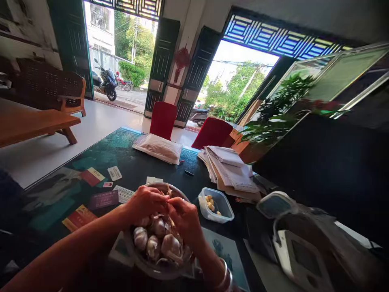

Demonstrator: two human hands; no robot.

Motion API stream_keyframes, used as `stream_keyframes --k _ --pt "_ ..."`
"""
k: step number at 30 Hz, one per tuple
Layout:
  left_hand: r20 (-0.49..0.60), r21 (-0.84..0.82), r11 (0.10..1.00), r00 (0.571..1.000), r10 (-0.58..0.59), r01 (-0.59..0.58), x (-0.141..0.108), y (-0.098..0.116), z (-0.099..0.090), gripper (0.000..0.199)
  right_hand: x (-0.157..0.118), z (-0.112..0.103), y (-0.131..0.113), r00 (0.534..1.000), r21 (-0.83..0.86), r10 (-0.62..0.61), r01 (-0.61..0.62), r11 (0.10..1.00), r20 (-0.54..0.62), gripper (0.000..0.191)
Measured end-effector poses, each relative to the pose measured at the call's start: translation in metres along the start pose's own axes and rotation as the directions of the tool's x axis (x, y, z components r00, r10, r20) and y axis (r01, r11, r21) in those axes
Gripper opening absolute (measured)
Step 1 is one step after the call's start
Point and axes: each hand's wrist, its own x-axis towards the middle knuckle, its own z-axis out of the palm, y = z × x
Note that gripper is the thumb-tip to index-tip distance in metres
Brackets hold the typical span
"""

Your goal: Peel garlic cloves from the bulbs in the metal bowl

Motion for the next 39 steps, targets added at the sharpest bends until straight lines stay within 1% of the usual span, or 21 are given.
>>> stream_keyframes --k 3,7,9,14,16,20,24,27,29,33,36,39 --pt "0.002 -0.001 1.000 1.000 -0.019 0.019 0.000 0.001 0.001 0.011 -0.003 0.003 0.005 0.999 -0.059 -0.041 0.039 0.997 -0.033 0.016" --pt "0.017 0.014 0.999 0.999 -0.046 0.046 0.002 0.005 -0.001 0.014 -0.001 0.004 0.009 0.997 -0.091 -0.051 0.046 0.995 -0.053 0.014" --pt "0.028 0.020 0.998 0.998 -0.058 0.057 0.004 0.008 -0.003 0.015 0.000 0.003 0.008 0.998 -0.075 -0.023 0.018 0.997 -0.066 0.014" --pt "0.052 -0.006 0.995 0.994 -0.099 0.099 0.007 0.011 -0.006 0.023 0.003 -0.002 0.006 0.990 0.010 0.105 -0.104 0.995 -0.097 0.014" --pt "0.057 -0.017 0.992 0.991 -0.122 0.123 0.007 0.011 -0.005 0.024 0.004 -0.003 0.007 0.984 0.020 0.143 -0.142 0.990 -0.104 0.014" --pt "0.053 -0.029 0.983 0.982 -0.182 0.184 0.005 0.007 -0.004 0.026 0.005 -0.006 0.013 0.978 -0.019 0.173 -0.177 0.984 -0.120 0.015" --pt "0.067 -0.024 0.988 0.987 -0.149 0.151 0.004 0.000 -0.003 0.024 0.005 -0.007 0.017 0.977 -0.065 0.178 -0.186 0.980 -0.120 0.013" --pt "0.067 -0.027 0.989 0.988 -0.142 0.144 0.004 -0.003 -0.003 0.023 0.006 -0.006 0.019 0.975 -0.078 0.194 -0.203 0.976 -0.105 0.013" --pt "0.079 -0.024 0.987 0.985 -0.155 0.157 0.004 -0.003 -0.004 0.023 0.006 -0.007 0.019 0.976 -0.055 0.199 -0.204 0.977 -0.087 0.014" --pt "0.096 -0.019 0.976 0.972 -0.213 0.216 0.006 0.000 -0.006 0.025 0.007 -0.011 0.017 0.982 0.094 0.186 -0.184 0.978 -0.018 0.021" --pt "0.090 -0.030 0.967 0.964 -0.249 0.252 0.007 0.002 -0.006 0.025 0.007 -0.012 0.014 0.989 0.201 0.144 -0.149 0.968 0.039 0.025" --pt "0.103 -0.106 0.956 0.960 -0.262 0.272 0.007 0.007 -0.007 0.024 0.006 -0.010 0.011 0.991 0.175 0.126 -0.131 0.976 0.040 0.022"
